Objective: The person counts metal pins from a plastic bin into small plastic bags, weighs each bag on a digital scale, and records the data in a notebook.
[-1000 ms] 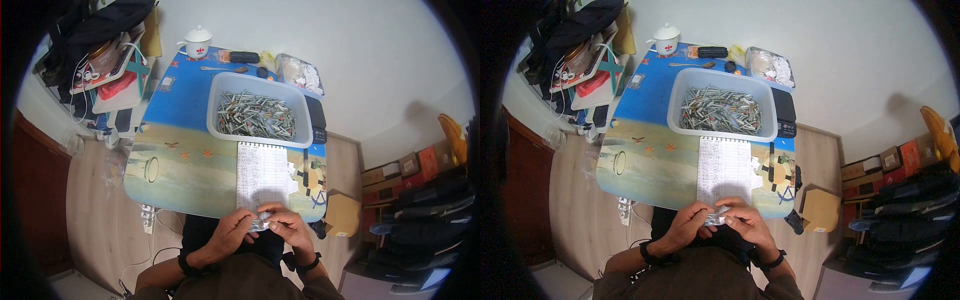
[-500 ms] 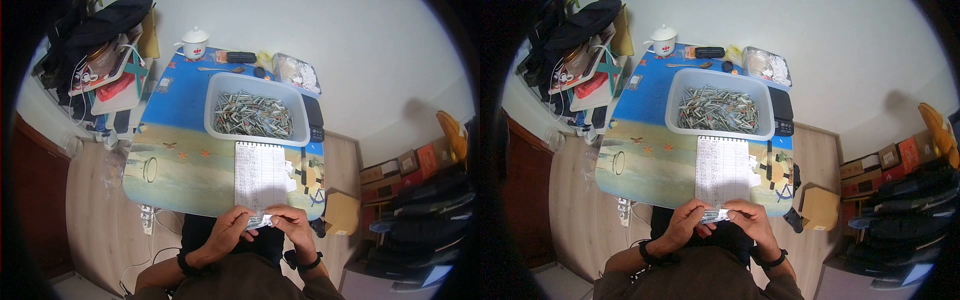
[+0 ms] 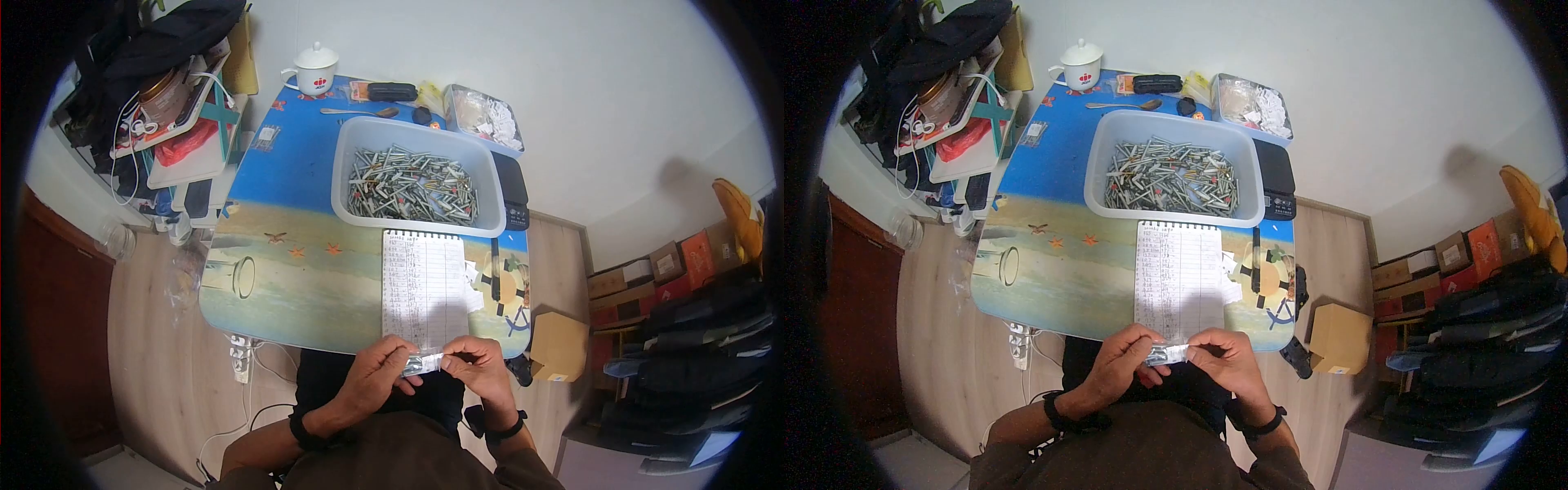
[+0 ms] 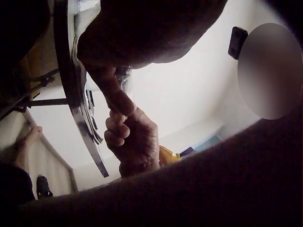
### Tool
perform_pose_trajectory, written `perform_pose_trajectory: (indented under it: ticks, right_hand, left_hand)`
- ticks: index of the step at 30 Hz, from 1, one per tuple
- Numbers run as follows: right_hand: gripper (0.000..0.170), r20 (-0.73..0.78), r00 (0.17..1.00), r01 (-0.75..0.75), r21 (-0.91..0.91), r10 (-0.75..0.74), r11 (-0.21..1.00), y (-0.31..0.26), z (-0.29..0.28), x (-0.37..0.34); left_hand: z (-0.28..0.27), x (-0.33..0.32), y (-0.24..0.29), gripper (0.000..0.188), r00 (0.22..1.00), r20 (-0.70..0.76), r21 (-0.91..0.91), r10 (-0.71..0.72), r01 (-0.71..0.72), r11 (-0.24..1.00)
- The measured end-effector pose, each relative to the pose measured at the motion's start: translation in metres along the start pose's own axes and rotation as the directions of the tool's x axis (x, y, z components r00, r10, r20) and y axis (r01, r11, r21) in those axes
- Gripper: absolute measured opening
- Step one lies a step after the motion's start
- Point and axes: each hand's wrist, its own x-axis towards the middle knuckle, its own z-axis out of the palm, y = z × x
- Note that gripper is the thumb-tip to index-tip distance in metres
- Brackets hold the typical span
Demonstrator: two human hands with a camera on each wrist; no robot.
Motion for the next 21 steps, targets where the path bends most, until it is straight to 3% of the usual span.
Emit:
perform_pose_trajectory:
  ticks: [3,6,8,15,17,21]
  right_hand:
    - [0.005,-0.018,0.998,0.054,-0.074,-0.056,0.996,-0.002,0.000,0.001]
    - [0.008,-0.075,0.997,0.027,0.060,-0.023,0.998,-0.003,0.000,0.001]
    - [0.005,-0.017,0.999,0.031,-0.032,-0.031,0.999,-0.007,0.001,0.002]
    - [0.008,0.076,0.996,-0.055,0.012,0.054,0.998,-0.002,-0.008,0.005]
    - [0.009,0.107,0.979,-0.181,0.064,0.174,0.981,0.001,-0.010,0.007]
    - [0.010,0.097,0.989,-0.116,0.039,0.112,0.992,0.002,-0.008,0.009]
  left_hand:
    - [0.000,0.000,0.003,0.033,1.000,0.011,0.011,-0.006,0.006,1.000]
    - [-0.001,0.000,0.005,0.033,1.000,0.018,0.009,-0.002,0.001,1.000]
    - [0.000,0.000,0.005,0.034,1.000,0.016,0.022,-0.020,0.020,1.000]
    - [-0.001,0.004,0.004,0.034,0.999,0.027,0.037,-0.019,0.018,0.999]
    - [-0.001,0.005,0.003,0.034,1.000,0.023,0.026,-0.007,0.006,1.000]
    - [-0.002,0.005,0.005,0.034,1.000,0.013,0.014,-0.016,0.016,1.000]
